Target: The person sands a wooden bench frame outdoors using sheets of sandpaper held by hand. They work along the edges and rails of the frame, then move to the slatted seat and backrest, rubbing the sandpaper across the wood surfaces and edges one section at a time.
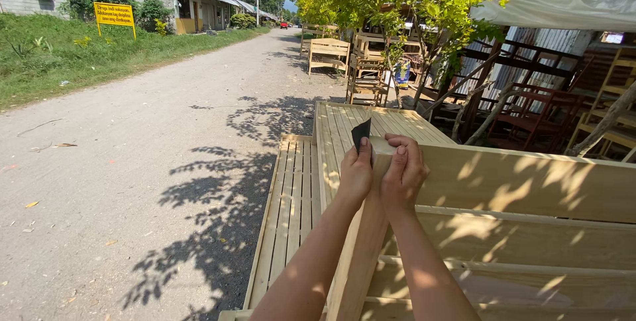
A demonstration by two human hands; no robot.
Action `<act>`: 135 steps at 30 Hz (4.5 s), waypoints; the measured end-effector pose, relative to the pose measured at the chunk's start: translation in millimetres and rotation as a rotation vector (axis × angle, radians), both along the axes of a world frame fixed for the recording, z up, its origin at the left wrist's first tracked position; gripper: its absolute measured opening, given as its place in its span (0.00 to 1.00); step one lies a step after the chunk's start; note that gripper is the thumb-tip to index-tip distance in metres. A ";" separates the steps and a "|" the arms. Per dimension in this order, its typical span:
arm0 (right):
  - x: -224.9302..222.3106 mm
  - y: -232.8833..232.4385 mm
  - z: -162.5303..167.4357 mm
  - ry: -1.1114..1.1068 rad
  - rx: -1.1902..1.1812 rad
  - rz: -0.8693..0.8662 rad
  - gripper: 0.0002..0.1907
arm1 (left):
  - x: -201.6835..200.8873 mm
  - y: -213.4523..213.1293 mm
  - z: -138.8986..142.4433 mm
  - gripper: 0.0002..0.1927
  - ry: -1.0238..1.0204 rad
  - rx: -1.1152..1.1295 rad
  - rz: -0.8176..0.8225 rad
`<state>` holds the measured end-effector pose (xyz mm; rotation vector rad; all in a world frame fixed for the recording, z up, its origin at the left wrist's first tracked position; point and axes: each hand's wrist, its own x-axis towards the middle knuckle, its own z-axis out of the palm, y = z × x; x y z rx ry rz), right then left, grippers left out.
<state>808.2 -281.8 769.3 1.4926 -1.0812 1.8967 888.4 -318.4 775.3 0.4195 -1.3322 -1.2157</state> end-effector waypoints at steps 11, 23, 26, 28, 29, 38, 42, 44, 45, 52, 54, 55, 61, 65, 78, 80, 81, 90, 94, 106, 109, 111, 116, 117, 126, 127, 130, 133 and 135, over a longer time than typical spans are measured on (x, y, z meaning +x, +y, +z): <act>-0.6 -5.1 -1.3 -0.073 0.030 -0.026 0.17 | 30.7 67.5 -117.9 0.28 -0.015 0.191 -0.052; -5.6 -6.7 -7.0 0.040 -0.004 0.072 0.20 | 31.7 45.6 -201.4 0.25 0.040 0.394 -0.087; -7.1 -9.5 -5.0 0.052 0.002 0.102 0.20 | 40.7 60.9 -241.9 0.25 -0.056 0.537 0.040; -7.8 -12.0 -3.7 0.046 0.000 0.131 0.20 | 34.1 57.7 -217.9 0.27 -0.120 0.530 0.035; -8.3 -13.2 -3.6 0.040 0.006 0.148 0.20 | 32.0 45.6 -192.6 0.29 -0.184 0.526 -0.027; -15.5 -20.7 -15.7 0.056 0.006 0.125 0.21 | 5.2 22.2 -109.3 0.25 0.190 -0.251 0.084; -16.4 -23.9 -14.8 0.061 -0.009 0.138 0.22 | 42.8 51.9 -216.8 0.27 -0.213 0.391 0.048; -15.1 -24.0 -13.4 0.056 -0.016 0.151 0.22 | 46.0 51.2 -224.6 0.26 -0.192 0.540 0.026; -14.2 -23.2 -13.1 0.038 -0.006 0.144 0.22 | 45.0 49.7 -216.3 0.26 -0.181 0.611 0.018; -6.3 -13.9 -12.2 -0.012 0.015 0.057 0.17 | 12.1 14.8 -67.9 0.28 -0.061 0.145 0.033; -4.8 -11.2 -6.3 -0.001 0.008 0.038 0.16 | 10.4 22.6 -76.5 0.24 0.091 -0.040 0.022; -3.8 -9.7 -3.1 0.006 0.009 0.033 0.16 | 12.9 28.2 -91.1 0.25 0.012 0.071 0.055; 10.9 16.6 -28.7 -0.010 0.050 -0.091 0.27 | 42.7 67.2 -195.5 0.28 -0.361 0.441 0.094; 35.1 37.8 -97.8 -0.161 0.264 -0.052 0.38 | 34.7 45.5 -145.1 0.27 -0.126 0.468 -0.104; 34.6 16.9 -133.1 -0.079 0.273 -0.256 0.43 | 34.5 49.3 -232.9 0.28 -0.210 0.539 -0.037; 34.1 16.0 -136.0 -0.063 0.263 -0.254 0.42 | 33.4 39.3 -215.0 0.29 -0.251 0.452 -0.036; 33.4 15.2 -137.1 -0.038 0.246 -0.277 0.42 | 34.3 41.3 -203.5 0.29 -0.271 0.415 -0.039; 31.0 20.1 -139.4 -0.141 0.389 -0.235 0.42 | 25.0 23.4 -109.8 0.29 -0.062 0.264 -0.166; 32.6 23.1 -133.9 -0.084 0.321 -0.247 0.42 | 39.9 51.1 -208.4 0.29 -0.236 0.472 -0.069; 44.9 40.0 -112.3 -0.088 0.401 -0.180 0.42 | 30.9 28.7 -63.1 0.28 -0.084 0.158 -0.182; 45.5 42.7 -110.2 -0.004 0.373 -0.267 0.40 | 47.4 61.9 -151.0 0.30 -0.119 0.361 -0.275; 44.8 43.7 -108.5 0.000 0.377 -0.252 0.40 | 57.7 90.5 -213.9 0.31 -0.360 0.550 -0.032; 42.9 45.5 -105.6 0.010 0.424 -0.173 0.42 | 48.6 82.5 -207.4 0.30 -0.115 0.496 -0.124; 42.5 45.8 -106.1 -0.010 0.442 -0.141 0.43 | 45.5 68.1 -180.9 0.28 -0.122 0.604 -0.196; 24.3 29.8 -133.1 0.033 0.392 -0.049 0.42 | 31.4 51.9 -180.6 0.27 0.054 0.240 -0.250; 21.3 27.0 -138.8 0.052 0.383 -0.030 0.42 | 33.7 62.4 -219.5 0.29 0.071 0.349 -0.211; 15.1 20.2 -155.3 0.003 0.390 -0.038 0.42 | 49.2 87.3 -322.2 0.29 -0.188 0.660 -0.164; 10.0 14.0 -164.3 -0.006 0.357 0.051 0.43 | 33.4 81.3 -343.9 0.31 -0.182 0.693 -0.022; 6.4 10.3 -165.4 -0.025 0.337 0.095 0.43 | 17.8 56.8 -313.0 0.30 -0.166 0.684 -0.006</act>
